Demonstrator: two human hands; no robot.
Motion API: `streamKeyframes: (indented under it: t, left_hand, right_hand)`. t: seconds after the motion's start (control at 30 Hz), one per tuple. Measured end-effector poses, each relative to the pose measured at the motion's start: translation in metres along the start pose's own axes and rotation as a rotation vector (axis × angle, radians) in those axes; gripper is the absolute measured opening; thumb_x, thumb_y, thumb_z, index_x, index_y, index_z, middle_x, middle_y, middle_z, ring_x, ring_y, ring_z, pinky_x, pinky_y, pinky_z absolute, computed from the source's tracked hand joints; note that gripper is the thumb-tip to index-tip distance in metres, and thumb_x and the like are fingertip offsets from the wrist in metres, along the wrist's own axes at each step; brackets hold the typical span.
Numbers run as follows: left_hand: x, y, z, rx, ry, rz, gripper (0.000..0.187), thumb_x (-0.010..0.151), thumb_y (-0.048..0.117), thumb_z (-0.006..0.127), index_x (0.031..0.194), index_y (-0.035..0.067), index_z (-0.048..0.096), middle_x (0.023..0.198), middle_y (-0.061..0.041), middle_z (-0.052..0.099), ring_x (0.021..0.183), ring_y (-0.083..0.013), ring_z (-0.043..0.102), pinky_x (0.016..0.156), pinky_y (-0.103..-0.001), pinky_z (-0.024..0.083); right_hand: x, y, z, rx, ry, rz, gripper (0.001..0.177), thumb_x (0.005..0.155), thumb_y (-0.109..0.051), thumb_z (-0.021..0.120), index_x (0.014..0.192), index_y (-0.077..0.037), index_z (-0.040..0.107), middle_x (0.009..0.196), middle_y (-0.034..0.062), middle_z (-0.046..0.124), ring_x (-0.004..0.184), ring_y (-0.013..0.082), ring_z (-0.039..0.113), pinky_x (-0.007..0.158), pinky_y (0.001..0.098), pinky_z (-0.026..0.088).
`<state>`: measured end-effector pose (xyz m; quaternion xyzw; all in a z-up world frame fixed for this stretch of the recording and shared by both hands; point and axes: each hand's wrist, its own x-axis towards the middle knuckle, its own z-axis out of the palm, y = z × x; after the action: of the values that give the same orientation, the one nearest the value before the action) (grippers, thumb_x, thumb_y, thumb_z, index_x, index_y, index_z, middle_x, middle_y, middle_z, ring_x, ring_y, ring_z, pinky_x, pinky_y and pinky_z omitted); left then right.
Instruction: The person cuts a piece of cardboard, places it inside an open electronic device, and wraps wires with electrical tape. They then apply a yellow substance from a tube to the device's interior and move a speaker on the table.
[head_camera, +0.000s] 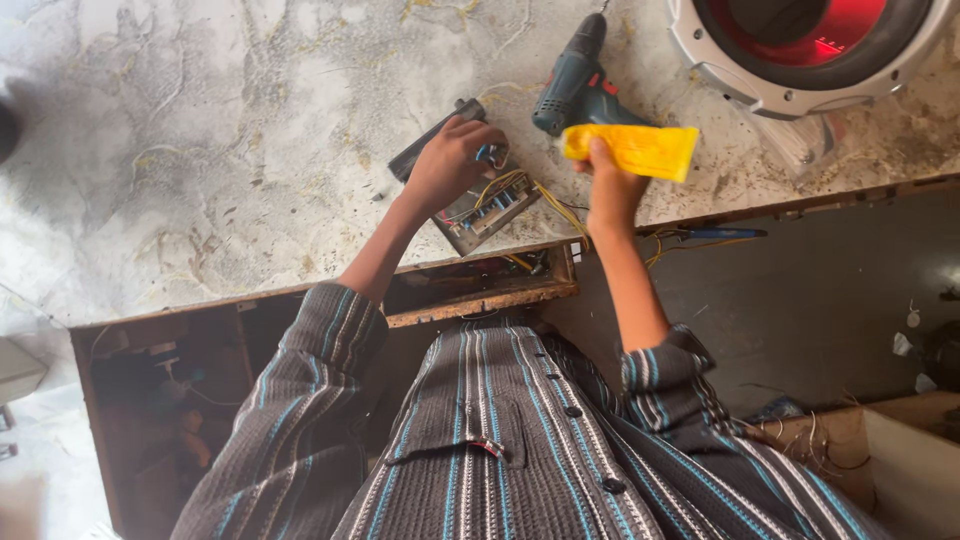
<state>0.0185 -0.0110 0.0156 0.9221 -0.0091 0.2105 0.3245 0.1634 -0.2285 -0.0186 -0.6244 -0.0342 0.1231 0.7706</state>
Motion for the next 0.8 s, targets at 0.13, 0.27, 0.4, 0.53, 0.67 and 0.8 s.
streamKeyframes:
  t: [0.13,0.27,0.4,0.53,0.67,0.8]
  left_hand:
    - [0.014,0.002,0.005,0.164,-0.164,0.059,0.043,0.069,0.013,0.086,0.110,0.011,0.071,0.101,-0.001,0.069,0.097,-0.0266,0.058,0.083,-0.041,0.053]
    - [0.016,-0.005,0.010,0.228,-0.207,0.102,0.044,0.072,0.015,0.085,0.114,0.010,0.072,0.100,0.000,0.068,0.097,-0.0250,0.059,0.082,-0.039,0.053]
    - [0.011,-0.011,0.013,0.300,-0.198,0.154,0.042,0.071,0.009,0.080,0.113,0.012,0.072,0.103,0.002,0.069,0.099,-0.0221,0.061,0.085,-0.037,0.055]
    - [0.012,-0.010,0.017,0.291,-0.228,0.118,0.036,0.074,0.009,0.078,0.110,0.011,0.073,0.102,0.000,0.068,0.100,-0.0233,0.062,0.080,-0.038,0.055]
    - [0.012,-0.009,0.021,0.284,-0.231,0.094,0.038,0.076,-0.002,0.070,0.110,0.013,0.074,0.104,0.000,0.068,0.102,-0.0239,0.062,0.078,-0.037,0.056]
    - [0.008,-0.016,0.025,0.241,-0.223,0.100,0.030,0.078,-0.005,0.067,0.104,0.009,0.072,0.103,-0.002,0.067,0.101,-0.0251,0.062,0.077,-0.038,0.056]
  right_hand:
    - [-0.012,-0.022,-0.029,0.058,0.078,0.027,0.017,0.095,0.002,0.066,0.112,0.003,0.063,0.102,0.0117,0.071,0.078,0.0188,0.073,0.066,0.0308,0.063]
    - [-0.023,-0.033,-0.047,0.047,0.085,0.045,0.018,0.097,0.000,0.065,0.114,0.004,0.062,0.105,0.0119,0.070,0.084,0.0195,0.072,0.067,0.0307,0.063]
    - [-0.027,-0.035,-0.054,0.036,0.072,0.059,0.019,0.097,-0.002,0.066,0.114,0.005,0.063,0.104,0.0123,0.071,0.084,0.0198,0.072,0.067,0.0307,0.063]
    - [-0.025,-0.036,-0.053,0.023,0.045,0.074,0.019,0.098,-0.003,0.067,0.114,0.006,0.063,0.104,0.0127,0.071,0.083,0.0199,0.072,0.068,0.0304,0.063]
    - [-0.024,-0.037,-0.053,0.013,0.032,0.077,0.019,0.099,-0.003,0.067,0.115,0.006,0.063,0.105,0.0132,0.071,0.083,0.0198,0.072,0.068,0.0302,0.062]
    - [-0.025,-0.037,-0.055,0.041,0.039,0.086,0.020,0.097,-0.002,0.066,0.115,0.005,0.062,0.106,0.0126,0.070,0.085,0.0195,0.072,0.068,0.0308,0.063]
